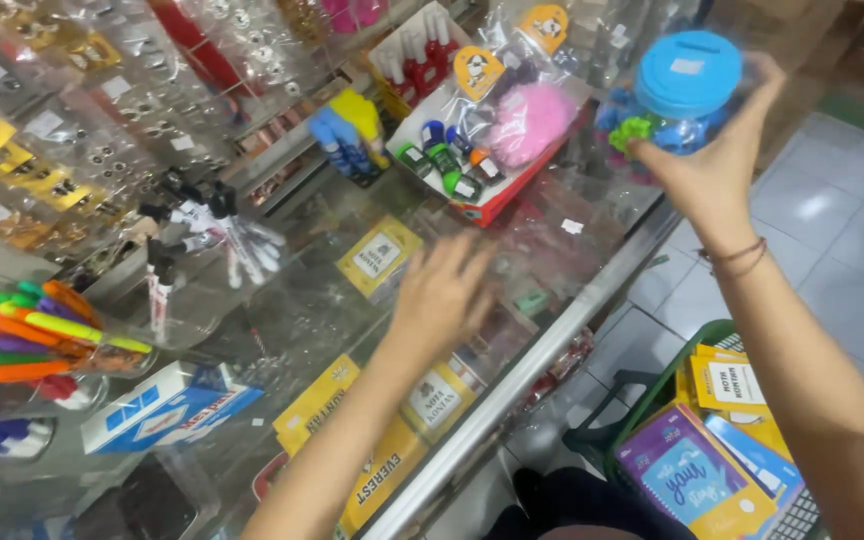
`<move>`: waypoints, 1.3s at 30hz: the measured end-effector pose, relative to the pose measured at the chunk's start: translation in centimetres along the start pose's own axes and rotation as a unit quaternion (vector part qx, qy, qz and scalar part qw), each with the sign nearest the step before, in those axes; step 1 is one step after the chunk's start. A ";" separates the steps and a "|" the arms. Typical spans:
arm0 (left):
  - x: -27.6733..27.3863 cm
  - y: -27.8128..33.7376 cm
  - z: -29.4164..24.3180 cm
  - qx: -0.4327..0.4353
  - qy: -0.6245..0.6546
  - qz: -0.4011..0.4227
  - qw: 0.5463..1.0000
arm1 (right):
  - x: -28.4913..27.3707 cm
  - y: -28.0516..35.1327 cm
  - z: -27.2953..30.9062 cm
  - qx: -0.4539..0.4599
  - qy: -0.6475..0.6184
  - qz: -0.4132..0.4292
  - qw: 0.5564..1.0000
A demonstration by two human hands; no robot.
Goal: Organize stationery and decorative items on a glass counter and wipe the glass surface with a cloth.
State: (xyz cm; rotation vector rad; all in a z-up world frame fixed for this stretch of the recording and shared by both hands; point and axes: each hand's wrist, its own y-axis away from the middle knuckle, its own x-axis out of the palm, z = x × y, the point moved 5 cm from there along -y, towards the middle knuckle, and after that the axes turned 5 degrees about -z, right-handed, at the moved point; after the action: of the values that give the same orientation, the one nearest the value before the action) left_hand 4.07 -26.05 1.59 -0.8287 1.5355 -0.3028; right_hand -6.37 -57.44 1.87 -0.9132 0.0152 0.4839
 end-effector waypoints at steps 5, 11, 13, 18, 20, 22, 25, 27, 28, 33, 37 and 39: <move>4.6 -1.4 -6.1 0.092 0.071 0.063 0.991 | 0.0 0.2 -6.3 0.020 0.056 -0.040 0.997; 5.0 0.3 -8.6 0.084 0.046 0.099 0.991 | 0.8 0.9 -7.1 0.040 0.082 -0.070 0.993; 4.7 1.2 -9.2 0.088 0.040 0.085 0.992 | 0.9 1.0 -7.2 0.036 0.086 -0.071 0.993; 2.1 1.6 -9.5 0.115 0.032 0.049 0.992 | 0.5 1.0 -6.6 0.003 0.122 -0.048 0.991; -0.6 0.7 -9.2 0.081 0.110 0.033 0.990 | 0.3 1.3 -7.0 -0.030 0.140 -0.047 0.989; -2.5 0.5 -8.5 0.031 0.151 0.021 0.988 | -0.9 2.4 -3.9 -0.030 0.190 -0.068 0.979; -4.8 0.2 -7.3 -0.092 0.283 0.014 0.955 | -1.8 6.2 2.6 0.029 0.074 -0.056 0.995; -5.7 0.1 -6.8 -0.160 0.372 0.020 0.914 | -1.4 8.7 7.8 0.082 -0.092 -0.020 0.992; -5.8 0.3 -6.9 -0.186 0.397 0.046 0.898 | -0.2 10.0 11.0 0.111 -0.248 0.092 0.958; -6.7 0.9 -8.0 -0.213 0.559 0.095 0.796 | 2.6 14.8 17.7 0.208 -0.403 0.231 0.861; -10.0 0.7 -8.7 -0.158 0.373 0.024 0.914 | 4.6 18.7 16.3 0.404 -0.441 0.195 0.778; -11.1 1.6 -8.9 -0.104 0.311 -0.026 0.944 | 5.5 21.6 13.8 0.475 -0.453 0.139 0.742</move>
State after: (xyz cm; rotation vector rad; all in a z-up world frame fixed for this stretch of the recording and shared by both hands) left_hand -5.62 -20.15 10.39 -0.9952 2.1650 -0.4774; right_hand -12.96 -33.65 -7.09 0.4148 -0.4633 1.0344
